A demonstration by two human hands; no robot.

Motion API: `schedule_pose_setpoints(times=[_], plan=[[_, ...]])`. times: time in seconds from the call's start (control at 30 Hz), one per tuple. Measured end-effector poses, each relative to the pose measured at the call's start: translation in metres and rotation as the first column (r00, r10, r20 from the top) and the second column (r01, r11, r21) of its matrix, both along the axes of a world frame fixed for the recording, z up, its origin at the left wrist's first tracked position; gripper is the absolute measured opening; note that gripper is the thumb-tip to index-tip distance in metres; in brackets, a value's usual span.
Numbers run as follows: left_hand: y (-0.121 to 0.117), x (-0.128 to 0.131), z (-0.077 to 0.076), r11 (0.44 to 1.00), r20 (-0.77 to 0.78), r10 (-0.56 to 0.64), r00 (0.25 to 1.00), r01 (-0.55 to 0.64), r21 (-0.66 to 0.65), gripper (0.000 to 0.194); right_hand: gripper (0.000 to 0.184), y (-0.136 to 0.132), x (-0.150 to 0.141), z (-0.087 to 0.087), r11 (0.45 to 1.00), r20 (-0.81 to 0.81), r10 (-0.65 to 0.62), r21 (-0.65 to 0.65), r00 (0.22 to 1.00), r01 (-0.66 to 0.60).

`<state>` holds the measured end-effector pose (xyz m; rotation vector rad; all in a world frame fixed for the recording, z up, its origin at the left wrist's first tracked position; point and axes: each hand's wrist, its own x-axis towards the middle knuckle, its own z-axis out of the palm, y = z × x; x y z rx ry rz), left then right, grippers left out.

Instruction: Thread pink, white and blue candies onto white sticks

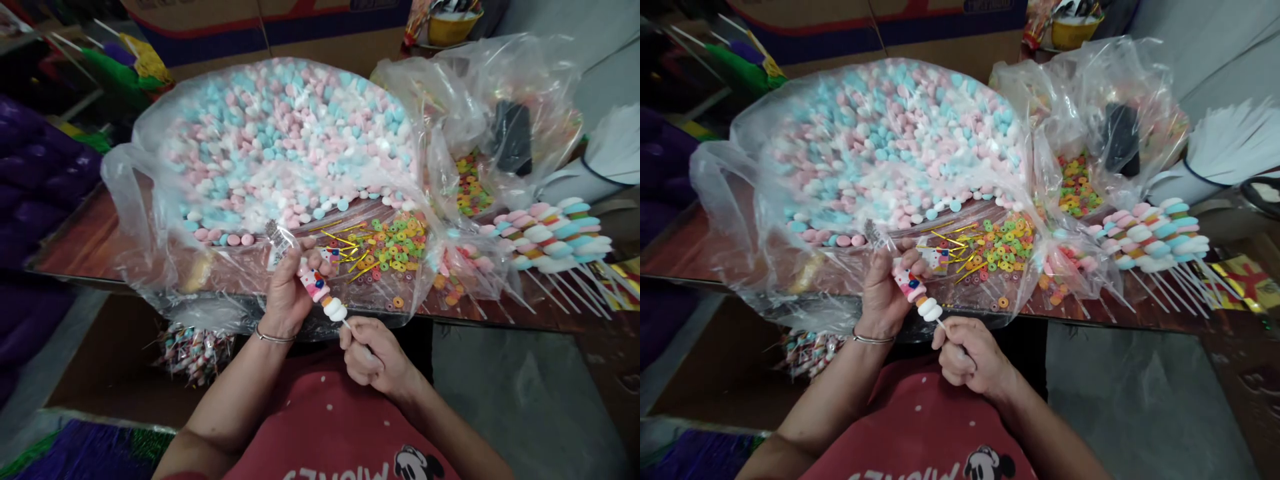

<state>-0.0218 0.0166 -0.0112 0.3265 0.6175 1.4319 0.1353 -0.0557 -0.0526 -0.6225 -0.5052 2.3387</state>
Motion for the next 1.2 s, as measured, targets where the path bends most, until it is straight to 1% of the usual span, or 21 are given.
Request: schedule_pose_setpoints(times=[0.07,0.17,0.27,0.33,0.4,0.47,0.5,0.57,0.6,0.63,0.67,0.7,0.73,0.77,0.8,0.87,0.93,1.0,1.07,1.13,1.2], plan=[[0.002,0.002,0.0,1.0,0.065,0.027,0.998,-0.026,-0.015,0.038,0.022,-0.001,0.0,0.001,0.998,0.064,-0.049,0.031,0.997,0.047],[0.004,0.003,-0.003,0.991,0.067,0.12,0.991,-0.115,-0.072,0.031,0.02,-0.003,0.0,0.004,0.983,0.254,-0.14,0.151,0.957,0.104],[0.004,0.003,-0.006,0.974,0.031,0.194,0.98,-0.189,-0.122,0.029,0.021,-0.006,-0.001,0.007,0.951,0.474,-0.179,0.306,0.862,0.03],[0.003,0.005,-0.008,0.972,0.018,0.209,0.978,-0.206,-0.117,0.032,0.023,-0.007,-0.001,0.009,0.923,0.569,-0.191,0.382,0.8,-0.051],[0.002,0.006,-0.009,0.975,0.007,0.2,0.98,-0.198,-0.096,0.037,0.025,-0.007,-0.001,0.01,0.874,0.635,-0.242,0.471,0.734,-0.12],[0.001,0.009,-0.009,0.979,-0.012,0.183,0.983,-0.183,-0.087,0.04,0.027,-0.006,0.0,0.01,0.777,0.686,-0.354,0.594,0.636,-0.208],[0.0,0.011,-0.009,0.98,-0.026,0.177,0.984,-0.179,-0.086,0.041,0.027,-0.005,0.0,0.01,0.706,0.694,-0.433,0.658,0.575,-0.263],[-0.003,0.016,-0.008,0.982,-0.055,0.166,0.985,-0.17,-0.082,0.042,0.025,-0.003,-0.001,0.007,0.529,0.646,-0.608,0.763,0.461,-0.372],[-0.005,0.021,-0.008,0.984,-0.069,0.155,0.986,-0.16,-0.077,0.041,0.024,-0.001,-0.003,0.005,0.444,0.599,-0.683,0.795,0.418,-0.413],[-0.009,0.025,-0.008,0.987,-0.081,0.139,0.987,-0.144,-0.068,0.041,0.023,0.0,-0.005,0.002,0.38,0.551,-0.737,0.816,0.392,-0.435],[-0.013,0.031,-0.009,0.991,-0.089,0.116,0.989,-0.122,-0.06,0.039,0.022,0.002,-0.007,0.0,0.348,0.519,-0.764,0.831,0.383,-0.434],[-0.018,0.036,-0.01,0.994,-0.093,0.091,0.992,-0.096,-0.054,0.037,0.022,0.004,-0.009,-0.001,0.356,0.513,-0.764,0.841,0.391,-0.408],[-0.023,0.04,-0.011,0.996,-0.093,0.066,0.993,-0.071,-0.054,0.036,0.022,0.005,-0.011,-0.002,0.405,0.531,-0.737,0.842,0.418,-0.357],[-0.028,0.042,-0.013,0.997,-0.091,0.038,0.995,-0.044,-0.058,0.035,0.022,0.006,-0.013,-0.003,0.483,0.56,-0.685,0.828,0.466,-0.285],[-0.031,0.043,-0.014,0.998,-0.09,0.009,0.996,-0.015,-0.064,0.035,0.023,0.008,-0.013,-0.002,0.58,0.586,-0.612,0.789,0.531,-0.203],[-0.031,0.038,-0.015,0.997,-0.093,-0.03,0.995,0.023,-0.077,0.043,0.025,0.009,-0.012,0.002,0.767,0.59,-0.436,0.638,0.68,-0.062],[-0.024,0.026,-0.014,0.997,-0.103,-0.013,0.995,0.005,-0.074,0.056,0.023,0.01,-0.008,0.006,0.884,0.509,-0.285,0.467,0.812,0.018],[-0.013,0.013,-0.01,0.996,-0.107,0.07,0.992,-0.076,-0.056,0.06,0.018,0.01,-0.004,0.01,0.952,0.389,-0.162,0.305,0.907,0.039],[-0.003,0.002,-0.003,0.991,-0.117,0.126,0.985,-0.131,-0.038,0.054,0.016,0.01,-0.001,0.012,0.987,0.255,-0.065,0.159,0.965,0.025],[0.004,-0.002,0.003,0.99,-0.104,0.14,0.985,-0.142,-0.019,0.046,0.016,0.01,0.0,0.012,0.998,0.147,-0.006,0.06,0.989,-0.003],[0.006,-0.003,0.008,0.988,-0.066,0.152,0.986,-0.154,-0.023,0.036,0.018,0.008,0.0,0.01,0.999,0.125,-0.02,0.046,0.992,0.014]])
